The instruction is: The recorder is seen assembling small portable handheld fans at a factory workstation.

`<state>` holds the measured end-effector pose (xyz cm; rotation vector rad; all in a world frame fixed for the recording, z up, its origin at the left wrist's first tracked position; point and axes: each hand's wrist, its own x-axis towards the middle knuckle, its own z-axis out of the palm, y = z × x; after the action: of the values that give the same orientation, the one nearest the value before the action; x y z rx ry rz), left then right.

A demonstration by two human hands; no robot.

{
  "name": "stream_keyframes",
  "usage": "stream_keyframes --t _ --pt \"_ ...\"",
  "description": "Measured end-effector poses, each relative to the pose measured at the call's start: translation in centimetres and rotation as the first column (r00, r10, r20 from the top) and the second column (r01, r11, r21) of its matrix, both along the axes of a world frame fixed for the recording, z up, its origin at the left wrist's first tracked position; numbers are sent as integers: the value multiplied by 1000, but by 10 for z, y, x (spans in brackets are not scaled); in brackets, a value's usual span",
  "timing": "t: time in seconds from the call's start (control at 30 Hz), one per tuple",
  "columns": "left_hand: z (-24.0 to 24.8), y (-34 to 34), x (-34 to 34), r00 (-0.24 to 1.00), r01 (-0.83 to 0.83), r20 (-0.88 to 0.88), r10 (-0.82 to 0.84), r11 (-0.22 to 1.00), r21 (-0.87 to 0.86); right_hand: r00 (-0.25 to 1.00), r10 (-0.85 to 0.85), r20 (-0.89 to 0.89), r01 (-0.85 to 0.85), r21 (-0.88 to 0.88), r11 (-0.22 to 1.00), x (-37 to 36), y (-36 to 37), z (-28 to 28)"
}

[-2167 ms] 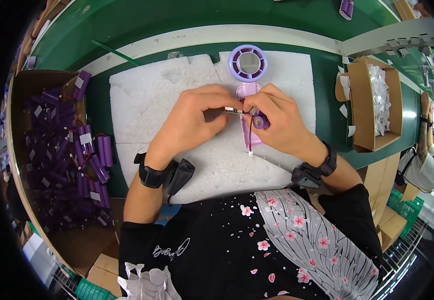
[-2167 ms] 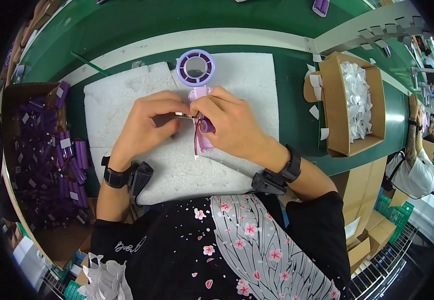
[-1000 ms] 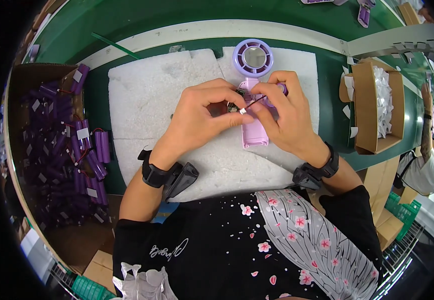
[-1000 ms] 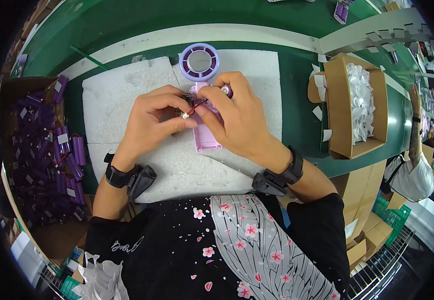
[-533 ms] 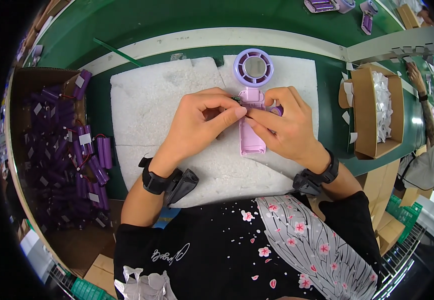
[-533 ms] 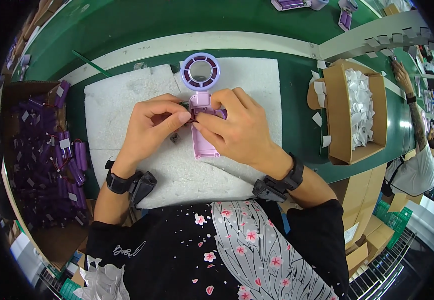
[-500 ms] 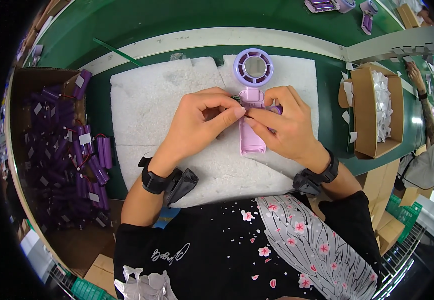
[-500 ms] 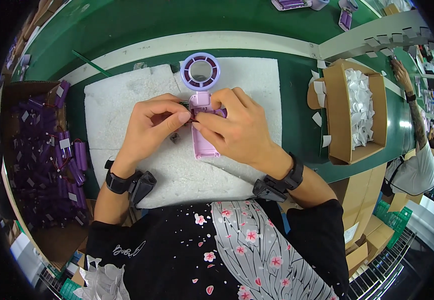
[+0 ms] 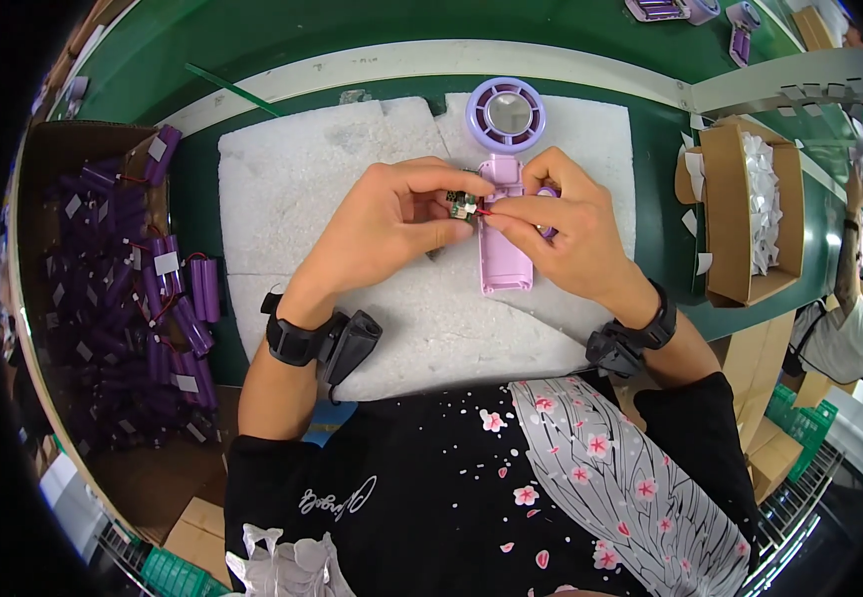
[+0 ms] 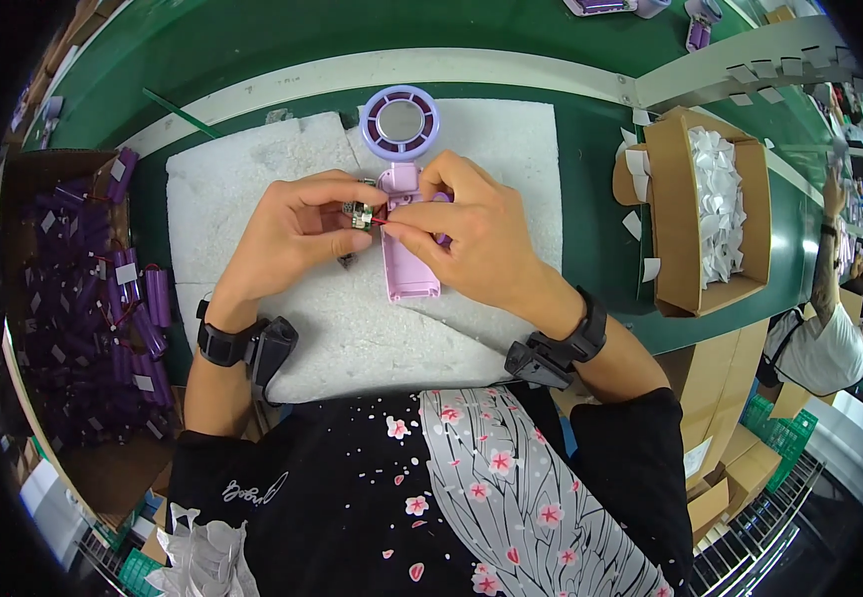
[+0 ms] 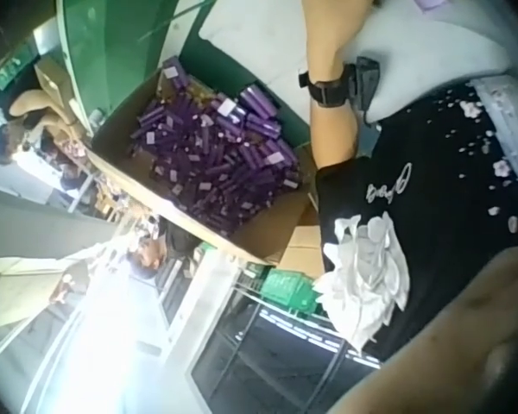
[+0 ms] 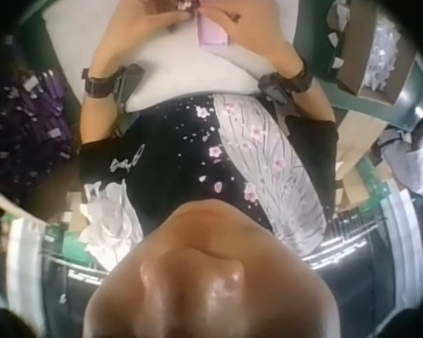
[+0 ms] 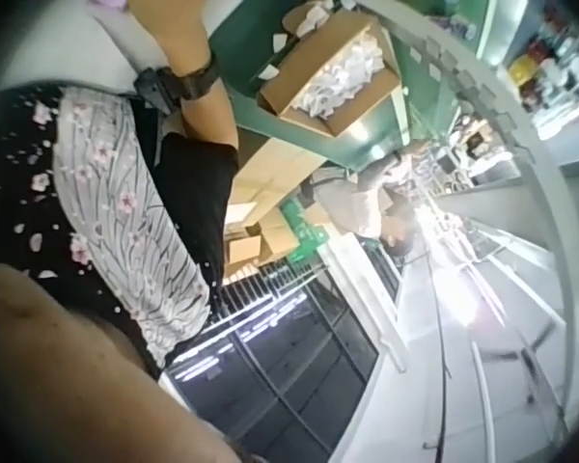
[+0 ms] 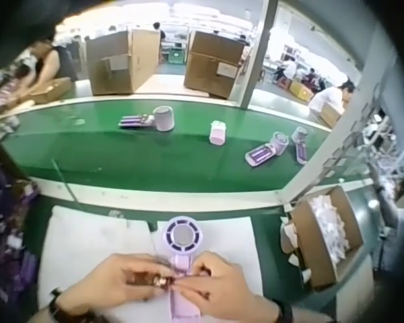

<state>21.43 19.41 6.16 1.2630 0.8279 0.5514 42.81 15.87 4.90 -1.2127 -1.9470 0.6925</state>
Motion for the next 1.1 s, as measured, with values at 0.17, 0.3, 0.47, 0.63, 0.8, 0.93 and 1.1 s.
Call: stream_keyframes --t 0.17,0.3,0.47,0.63,0.8,0.93,1.1 --pt "-3 2 -1 999 -21 29 25 994 -109 999 38 33 -38 -5 999 0 0 2" --pt "-5 3 -2 995 -66 65 72 993 -96 998 37 59 -37 -9 999 -1 0 2" --pt "-4 0 -1 994 -110 -2 110 993 -34 997 45 64 -45 4 999 -1 1 0" --pt "-2 -1 0 993 -76 -72 91 979 188 998 52 44 -53 9 999 0 1 -2" --pt "-1 -1 4 994 -39 -84 68 949 314 993 114 29 -114 6 993 4 3 -3" --pt "0 -4 7 987 -11 -143 75 913 408 993 -45 -110 45 -2 999 -2 4 -3" --pt "-6 -7 12 974 -119 -108 201 852 511 996 -44 -77 53 117 992 -5 4 -4"
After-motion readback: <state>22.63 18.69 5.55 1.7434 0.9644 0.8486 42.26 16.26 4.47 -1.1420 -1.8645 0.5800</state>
